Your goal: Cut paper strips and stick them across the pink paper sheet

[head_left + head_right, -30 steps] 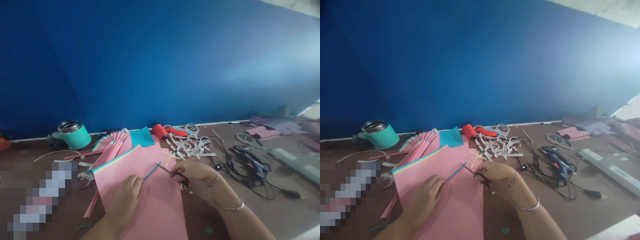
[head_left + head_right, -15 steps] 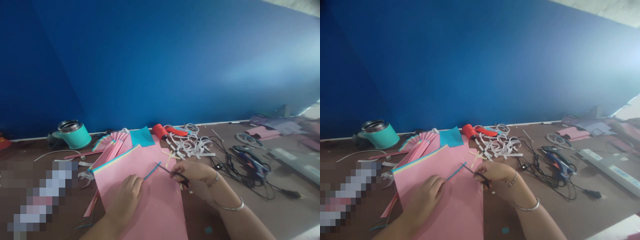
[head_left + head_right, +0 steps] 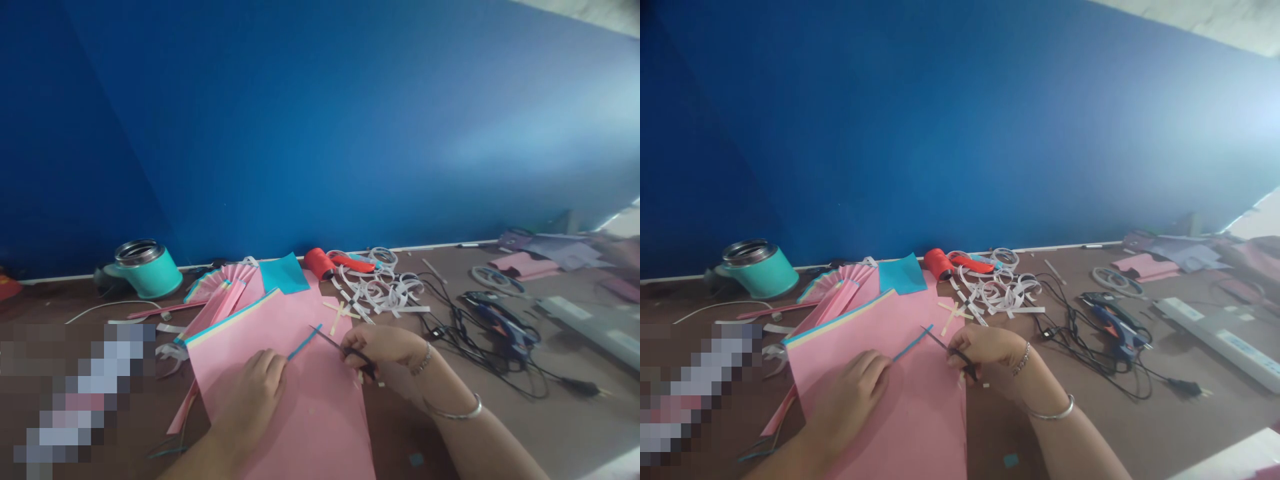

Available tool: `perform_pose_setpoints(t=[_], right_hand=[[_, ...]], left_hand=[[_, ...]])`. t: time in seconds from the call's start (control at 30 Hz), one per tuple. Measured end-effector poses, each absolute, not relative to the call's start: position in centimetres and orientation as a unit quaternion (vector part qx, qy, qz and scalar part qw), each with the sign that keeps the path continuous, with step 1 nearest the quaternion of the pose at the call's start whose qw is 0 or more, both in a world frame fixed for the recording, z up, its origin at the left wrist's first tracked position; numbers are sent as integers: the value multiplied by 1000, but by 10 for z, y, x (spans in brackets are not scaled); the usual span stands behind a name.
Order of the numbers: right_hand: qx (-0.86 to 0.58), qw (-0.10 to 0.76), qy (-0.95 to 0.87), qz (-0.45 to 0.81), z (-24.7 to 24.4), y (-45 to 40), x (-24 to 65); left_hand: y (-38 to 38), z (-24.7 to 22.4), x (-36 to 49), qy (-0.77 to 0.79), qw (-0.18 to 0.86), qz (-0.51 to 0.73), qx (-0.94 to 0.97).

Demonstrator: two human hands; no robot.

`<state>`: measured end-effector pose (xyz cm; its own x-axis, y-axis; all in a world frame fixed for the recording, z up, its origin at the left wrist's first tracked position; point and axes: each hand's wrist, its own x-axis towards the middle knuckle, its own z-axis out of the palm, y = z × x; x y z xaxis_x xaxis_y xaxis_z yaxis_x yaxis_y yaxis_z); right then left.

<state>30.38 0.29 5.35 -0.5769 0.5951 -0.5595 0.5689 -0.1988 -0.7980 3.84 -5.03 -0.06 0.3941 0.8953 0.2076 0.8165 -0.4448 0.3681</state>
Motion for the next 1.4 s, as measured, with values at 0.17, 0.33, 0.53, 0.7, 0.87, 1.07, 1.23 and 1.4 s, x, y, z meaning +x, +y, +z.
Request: perform_pose_setpoints(t=[0.17,0.33,0.53,0.7,0.87,1.07,1.23,1.4], right_hand=[[-456,1,-606,652,43,5,304],[-457,2,-586,670,38,6,305],[-456,-6,-587,669,40,6,304],[-455,-8,-582,674,36,7,304],[-460,-7,-592,662,37,6,305],[-553,110,-594,574,38,10,308],[-674,207,-653,277,28,16,303],[-720,199,-660,82,28,21,306]], left_hand=[[-49,0,39,508,108,187,834],[-50,2,39,516,118,175,831],[-51,2,39,518,118,170,830],[-51,1,39,518,124,175,828],[-51,3,39,521,131,160,828],[-52,5,40,530,115,114,833],[-54,1,36,506,92,96,852],[-55,-6,30,476,37,104,873]])
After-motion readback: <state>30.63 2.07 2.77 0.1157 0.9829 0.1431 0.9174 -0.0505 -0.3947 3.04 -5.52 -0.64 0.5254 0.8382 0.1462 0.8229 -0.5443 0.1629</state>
